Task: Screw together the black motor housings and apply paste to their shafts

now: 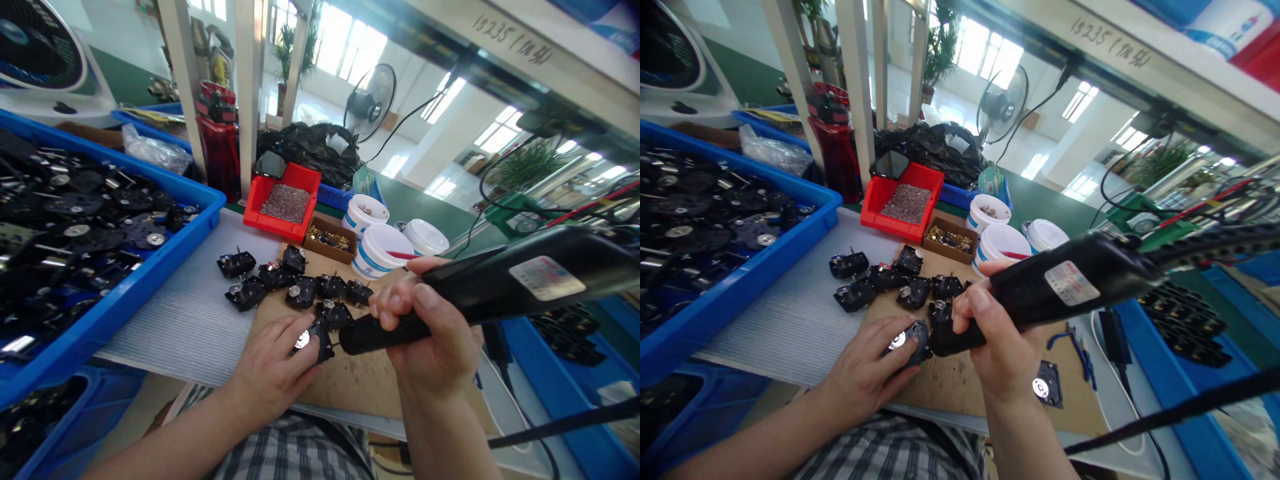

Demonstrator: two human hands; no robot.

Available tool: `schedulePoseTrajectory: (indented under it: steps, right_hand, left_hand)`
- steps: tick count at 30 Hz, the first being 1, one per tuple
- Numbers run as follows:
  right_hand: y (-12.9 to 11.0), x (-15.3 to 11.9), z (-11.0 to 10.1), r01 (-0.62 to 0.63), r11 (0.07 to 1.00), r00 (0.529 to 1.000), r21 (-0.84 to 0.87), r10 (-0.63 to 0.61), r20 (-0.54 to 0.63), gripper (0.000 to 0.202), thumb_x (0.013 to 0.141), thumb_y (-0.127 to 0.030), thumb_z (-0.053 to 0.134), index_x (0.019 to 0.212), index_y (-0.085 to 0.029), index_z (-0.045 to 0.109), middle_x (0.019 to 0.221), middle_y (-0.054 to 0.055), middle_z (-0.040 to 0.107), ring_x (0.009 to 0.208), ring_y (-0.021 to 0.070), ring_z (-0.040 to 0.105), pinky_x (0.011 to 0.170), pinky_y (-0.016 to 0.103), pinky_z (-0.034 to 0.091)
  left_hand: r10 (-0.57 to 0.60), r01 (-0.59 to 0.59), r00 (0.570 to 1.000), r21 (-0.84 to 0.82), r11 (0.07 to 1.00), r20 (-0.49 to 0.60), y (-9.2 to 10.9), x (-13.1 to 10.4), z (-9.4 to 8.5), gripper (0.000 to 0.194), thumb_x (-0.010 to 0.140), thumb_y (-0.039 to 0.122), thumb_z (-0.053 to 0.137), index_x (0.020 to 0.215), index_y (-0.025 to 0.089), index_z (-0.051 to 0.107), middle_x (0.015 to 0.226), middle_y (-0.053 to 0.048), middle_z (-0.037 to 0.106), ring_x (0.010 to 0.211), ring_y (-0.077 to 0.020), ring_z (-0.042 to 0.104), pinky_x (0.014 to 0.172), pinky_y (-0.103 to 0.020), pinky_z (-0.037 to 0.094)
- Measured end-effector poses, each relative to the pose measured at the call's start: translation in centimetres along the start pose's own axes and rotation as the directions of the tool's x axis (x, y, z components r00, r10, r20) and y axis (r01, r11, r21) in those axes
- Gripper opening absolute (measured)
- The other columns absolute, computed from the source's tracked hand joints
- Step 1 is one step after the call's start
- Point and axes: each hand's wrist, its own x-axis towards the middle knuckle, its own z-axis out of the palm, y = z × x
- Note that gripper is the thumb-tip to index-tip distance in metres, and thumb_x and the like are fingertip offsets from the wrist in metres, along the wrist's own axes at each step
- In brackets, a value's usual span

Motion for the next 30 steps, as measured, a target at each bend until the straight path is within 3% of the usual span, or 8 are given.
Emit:
schedulePoseTrajectory:
  steps: [10, 15, 30]
  right_hand:
    - [0.3, 0.0, 0.1, -0.003, 0.998, 1.0, -0.059, 0.004, 0.015, 0.012, 0.08, -0.023, 0.064, 0.092, -0.022, 0.062, 0.058, -0.007, 0.055, 0.042, 0.0096, 0.05, 0.048, 0.026, 0.046]
    - [0.2, -0.5, 0.5, -0.001, 0.997, 0.993, -0.081, 0.011, 0.115, 0.016, 0.076, -0.014, 0.065, 0.087, -0.024, 0.059, 0.059, -0.007, 0.055, 0.044, 0.0099, 0.052, 0.047, 0.025, 0.045]
    - [1.1, -1.1, 0.3, -0.065, 0.998, 0.981, -0.011, 0.065, 0.184, 0.02, 0.078, -0.009, 0.062, 0.091, -0.023, 0.057, 0.062, -0.008, 0.054, 0.047, 0.009, 0.051, 0.051, 0.026, 0.045]
  left_hand:
    - [0.016, -0.016, 1.0, 0.0, 1.0, -0.018, 0.0, -0.2, 0.5, 0.018, 0.086, 0.021, 0.061, 0.101, 0.012, 0.062, 0.119, -0.019, 0.061, 0.101, -0.0315, 0.058, 0.083, -0.047, 0.059]
    - [0.032, -0.032, 0.999, 0.001, 0.999, -0.021, 0.1, -0.1, 0.4, 0.016, 0.085, 0.019, 0.061, 0.1, 0.012, 0.061, 0.117, -0.019, 0.061, 0.099, -0.0304, 0.058, 0.083, -0.045, 0.059]
    - [0.046, -0.045, 0.998, -0.023, 0.999, 0.032, 0.1, 0.0, 0.6, 0.018, 0.086, 0.018, 0.061, 0.102, 0.011, 0.061, 0.118, -0.019, 0.059, 0.1, -0.0288, 0.056, 0.086, -0.043, 0.056]
